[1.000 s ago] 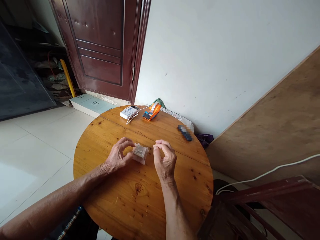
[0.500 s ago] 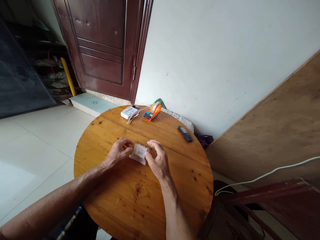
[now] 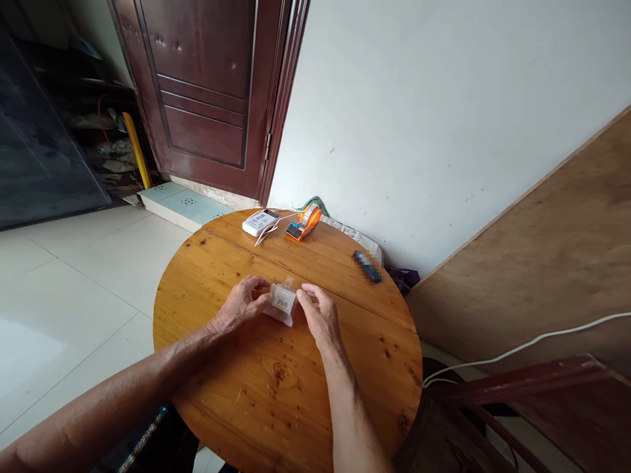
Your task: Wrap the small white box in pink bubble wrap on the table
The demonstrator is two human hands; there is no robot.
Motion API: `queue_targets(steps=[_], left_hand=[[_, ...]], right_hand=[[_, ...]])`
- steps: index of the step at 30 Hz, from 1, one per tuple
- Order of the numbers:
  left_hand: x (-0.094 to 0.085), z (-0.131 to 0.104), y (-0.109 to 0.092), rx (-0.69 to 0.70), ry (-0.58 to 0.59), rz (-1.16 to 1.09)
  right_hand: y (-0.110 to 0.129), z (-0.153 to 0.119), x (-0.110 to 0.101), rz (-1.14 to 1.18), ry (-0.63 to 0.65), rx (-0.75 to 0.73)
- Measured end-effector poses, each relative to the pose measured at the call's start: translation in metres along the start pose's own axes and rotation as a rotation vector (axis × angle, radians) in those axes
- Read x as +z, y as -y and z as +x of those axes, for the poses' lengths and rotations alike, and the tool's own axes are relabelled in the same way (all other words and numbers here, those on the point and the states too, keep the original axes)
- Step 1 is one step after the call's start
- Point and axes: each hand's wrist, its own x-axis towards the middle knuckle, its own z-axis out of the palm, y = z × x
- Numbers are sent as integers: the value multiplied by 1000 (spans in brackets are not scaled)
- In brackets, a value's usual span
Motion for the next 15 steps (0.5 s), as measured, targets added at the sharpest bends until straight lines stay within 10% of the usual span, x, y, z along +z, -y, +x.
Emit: queue_targets(steps=[15], left_hand=[[1,-8,-14,75,101,-68]], right_hand=[[28,42,25,-15,222,167]])
